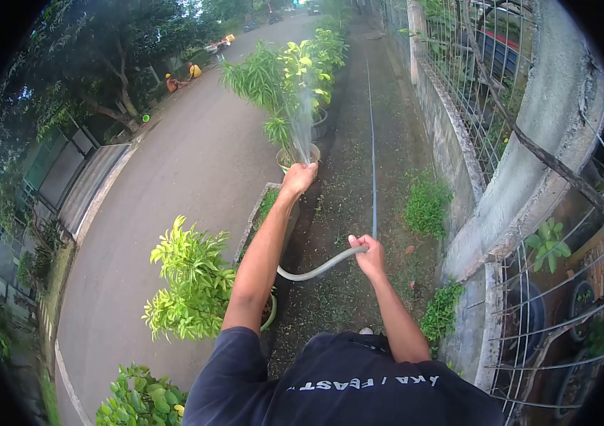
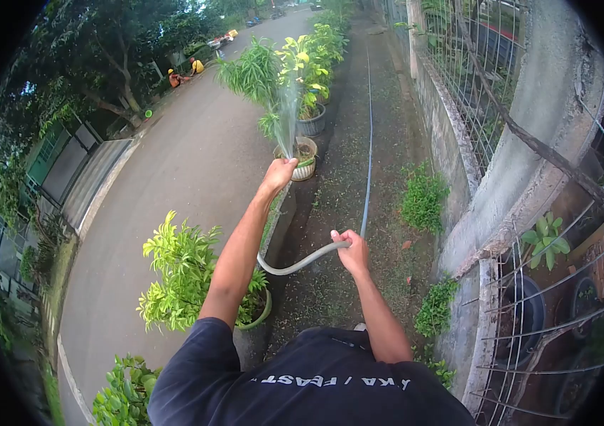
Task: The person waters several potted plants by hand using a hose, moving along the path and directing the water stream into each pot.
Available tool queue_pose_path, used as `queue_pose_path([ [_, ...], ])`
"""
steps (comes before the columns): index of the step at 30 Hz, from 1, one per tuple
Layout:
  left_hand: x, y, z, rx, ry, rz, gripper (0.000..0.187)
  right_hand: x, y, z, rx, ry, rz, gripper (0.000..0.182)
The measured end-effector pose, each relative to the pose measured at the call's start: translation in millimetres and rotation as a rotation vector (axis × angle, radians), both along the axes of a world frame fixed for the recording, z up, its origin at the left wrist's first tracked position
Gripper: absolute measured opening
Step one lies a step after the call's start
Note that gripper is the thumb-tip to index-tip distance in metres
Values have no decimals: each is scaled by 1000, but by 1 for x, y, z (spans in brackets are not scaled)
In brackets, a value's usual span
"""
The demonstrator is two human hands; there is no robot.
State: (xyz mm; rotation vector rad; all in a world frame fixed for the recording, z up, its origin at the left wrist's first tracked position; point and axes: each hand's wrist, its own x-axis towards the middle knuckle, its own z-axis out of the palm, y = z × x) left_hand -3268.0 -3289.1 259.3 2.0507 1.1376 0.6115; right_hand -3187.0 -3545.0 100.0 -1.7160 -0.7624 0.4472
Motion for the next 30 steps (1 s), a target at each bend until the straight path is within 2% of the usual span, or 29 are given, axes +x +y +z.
queue_pose_path([
  [6,-19,9,-9,15,-21,5,52,-23,-4,2,4,-22,5,50],
  [8,-31,11,-4,62,112,-23,55,-36,-5,5,-5,-39,-9,50],
  [13,-68,13,4,105,95,-22,60,-74,-6,-1,-18,-59,-37,49],
  [15,-84,20,5,86,174,-37,58,-95,-7,-3,-43,3,-8,50],
  [20,-107,30,2,111,123,168,54,-144,-15,-2,-36,-15,5,46],
  [30,-129,28,-50,-31,111,179,67,-186,-50,-21,-43,-8,-30,47],
])
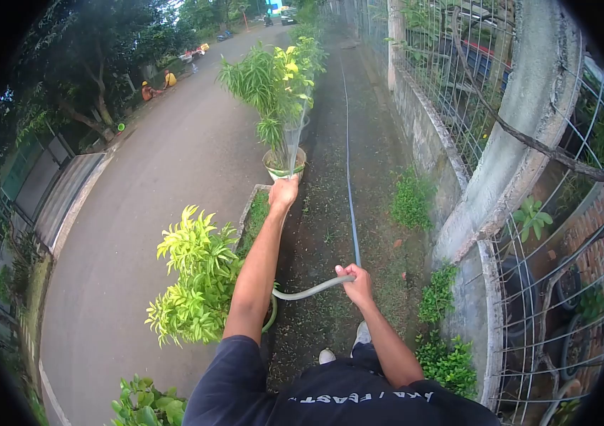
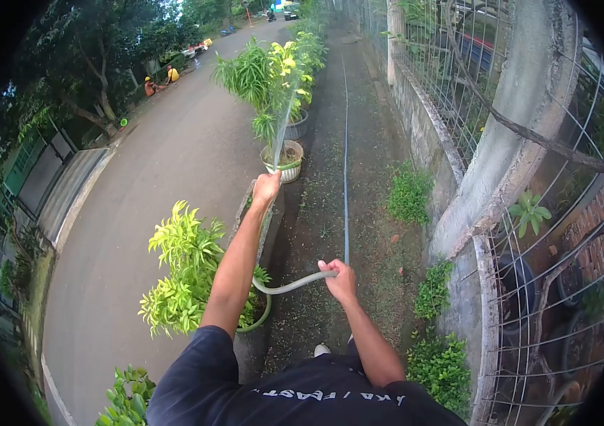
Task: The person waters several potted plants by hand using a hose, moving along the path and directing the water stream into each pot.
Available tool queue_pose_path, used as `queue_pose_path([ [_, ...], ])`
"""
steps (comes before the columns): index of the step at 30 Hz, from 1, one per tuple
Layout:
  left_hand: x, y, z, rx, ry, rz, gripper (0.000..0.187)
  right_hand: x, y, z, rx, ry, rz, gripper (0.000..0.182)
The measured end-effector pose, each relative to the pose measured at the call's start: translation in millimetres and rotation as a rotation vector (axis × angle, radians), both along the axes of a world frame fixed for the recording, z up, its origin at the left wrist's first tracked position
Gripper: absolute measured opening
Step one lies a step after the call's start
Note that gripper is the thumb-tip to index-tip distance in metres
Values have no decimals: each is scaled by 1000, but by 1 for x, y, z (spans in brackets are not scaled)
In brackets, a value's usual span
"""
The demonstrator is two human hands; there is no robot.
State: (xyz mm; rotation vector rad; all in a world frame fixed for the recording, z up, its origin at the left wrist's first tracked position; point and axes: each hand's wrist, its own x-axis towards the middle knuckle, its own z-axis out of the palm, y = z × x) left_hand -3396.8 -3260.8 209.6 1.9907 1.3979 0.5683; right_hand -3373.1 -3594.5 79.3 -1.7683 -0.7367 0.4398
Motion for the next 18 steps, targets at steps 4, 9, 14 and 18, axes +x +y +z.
queue_pose_path([
  [4,-12,-16,4,10,-20,18,65,-11,-11,1,-30,7,-13,47],
  [9,-27,-26,13,56,-45,20,62,-28,-14,2,-3,-5,-6,46],
  [14,-45,-35,9,75,-24,28,60,-37,-16,12,-28,-6,12,48],
  [18,-58,-48,10,89,-10,22,62,-46,-21,9,0,-4,23,48],
])
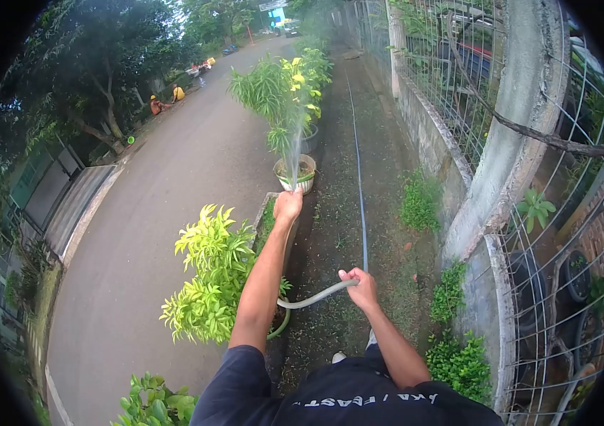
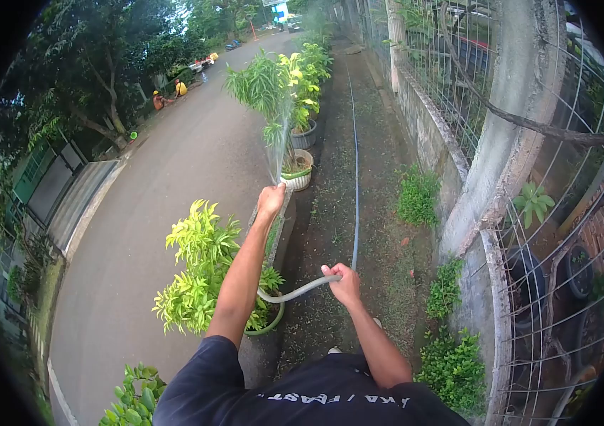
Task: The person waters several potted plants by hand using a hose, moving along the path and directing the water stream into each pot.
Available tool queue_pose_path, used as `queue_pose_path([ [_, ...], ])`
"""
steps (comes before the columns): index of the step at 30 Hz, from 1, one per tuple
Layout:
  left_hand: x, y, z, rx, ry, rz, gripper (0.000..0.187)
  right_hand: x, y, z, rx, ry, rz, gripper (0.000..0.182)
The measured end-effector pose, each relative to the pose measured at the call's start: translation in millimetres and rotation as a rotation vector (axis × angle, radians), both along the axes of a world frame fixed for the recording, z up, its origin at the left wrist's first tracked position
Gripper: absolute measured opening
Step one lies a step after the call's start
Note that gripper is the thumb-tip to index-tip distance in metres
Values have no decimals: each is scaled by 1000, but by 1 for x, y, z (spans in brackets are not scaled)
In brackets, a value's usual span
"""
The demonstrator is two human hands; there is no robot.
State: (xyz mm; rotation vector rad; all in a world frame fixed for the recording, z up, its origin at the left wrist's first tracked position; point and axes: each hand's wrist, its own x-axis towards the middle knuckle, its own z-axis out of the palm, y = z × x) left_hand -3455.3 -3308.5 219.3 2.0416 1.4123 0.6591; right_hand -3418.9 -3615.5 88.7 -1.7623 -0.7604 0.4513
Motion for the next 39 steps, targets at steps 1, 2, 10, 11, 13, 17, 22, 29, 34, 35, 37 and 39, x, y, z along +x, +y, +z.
queue_pose_path([
  [1,-2,-2,1,1,0,1,62,-3,-2,-3,-7,-6,-1,48],
  [2,-5,-5,1,-4,9,-9,61,-5,-3,-5,-15,-12,-2,48],
  [10,-20,-5,-14,-50,-11,-64,62,-17,-6,-5,0,7,-7,42],
  [11,-20,-2,-18,-32,-31,-33,61,-18,-7,-5,-6,5,-8,42],
  [13,-22,-4,-15,-18,-52,-1,62,-21,-7,-6,6,7,-8,42],
  [17,-28,-13,-7,-60,37,-11,63,-25,-10,-5,26,10,2,42],
  [22,-29,-21,-3,-68,54,-11,63,-21,-9,-5,21,-3,17,43],
  [29,-10,-34,11,-33,114,16,60,-8,-10,2,-5,-9,44,47],
  [34,2,-44,17,22,91,33,58,14,-18,13,20,-6,71,45],
  [35,4,-47,20,22,101,50,58,20,-19,11,35,-26,66,43],
  [37,8,-52,25,24,115,67,58,27,-19,18,50,-14,61,43],
  [39,11,-59,30,54,105,59,58,33,-25,23,52,-5,60,43],
])
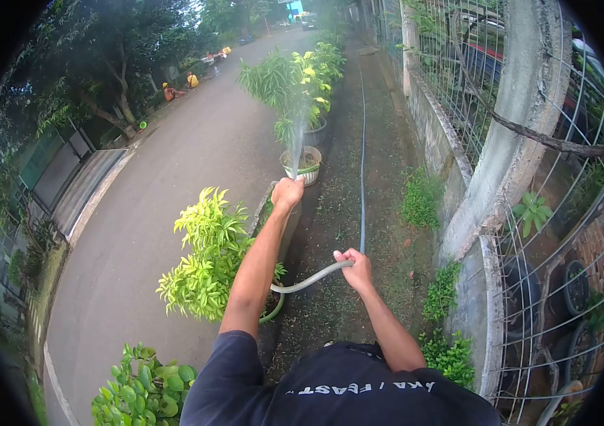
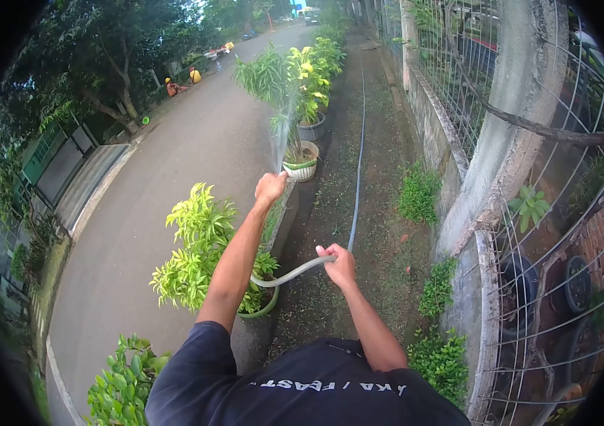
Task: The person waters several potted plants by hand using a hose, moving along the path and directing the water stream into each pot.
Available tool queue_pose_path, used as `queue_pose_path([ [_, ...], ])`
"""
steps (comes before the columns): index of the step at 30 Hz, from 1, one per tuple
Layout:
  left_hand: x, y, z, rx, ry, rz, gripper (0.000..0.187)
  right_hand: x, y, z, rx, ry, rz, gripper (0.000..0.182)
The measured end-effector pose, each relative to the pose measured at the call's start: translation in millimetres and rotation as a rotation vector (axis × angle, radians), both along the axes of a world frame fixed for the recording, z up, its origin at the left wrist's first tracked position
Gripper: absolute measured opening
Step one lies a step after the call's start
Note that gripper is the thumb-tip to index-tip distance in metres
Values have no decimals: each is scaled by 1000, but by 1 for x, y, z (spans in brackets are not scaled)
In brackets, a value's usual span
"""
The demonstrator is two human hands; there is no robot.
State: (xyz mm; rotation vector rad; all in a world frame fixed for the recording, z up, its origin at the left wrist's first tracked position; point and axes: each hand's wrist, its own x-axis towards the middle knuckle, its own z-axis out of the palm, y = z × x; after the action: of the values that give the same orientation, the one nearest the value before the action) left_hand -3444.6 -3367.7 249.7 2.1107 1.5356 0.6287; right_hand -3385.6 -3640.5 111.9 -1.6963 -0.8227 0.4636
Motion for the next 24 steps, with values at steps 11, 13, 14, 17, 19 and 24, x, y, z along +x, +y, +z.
queue_pose_path([
  [11,2,-24,23,-22,47,28,65,18,-23,5,10,-19,1,48],
  [13,2,-26,21,-26,50,40,65,20,-27,7,4,-21,-2,48],
  [14,3,-28,20,-24,59,30,66,21,-30,8,0,-25,-7,48],
  [17,4,-41,20,-29,72,17,66,24,-39,9,1,-39,-9,48],
  [19,6,-48,19,-31,73,14,66,24,-45,9,12,-37,-3,47],
  [24,10,-64,20,-26,115,7,64,24,-60,2,47,-39,5,45],
])
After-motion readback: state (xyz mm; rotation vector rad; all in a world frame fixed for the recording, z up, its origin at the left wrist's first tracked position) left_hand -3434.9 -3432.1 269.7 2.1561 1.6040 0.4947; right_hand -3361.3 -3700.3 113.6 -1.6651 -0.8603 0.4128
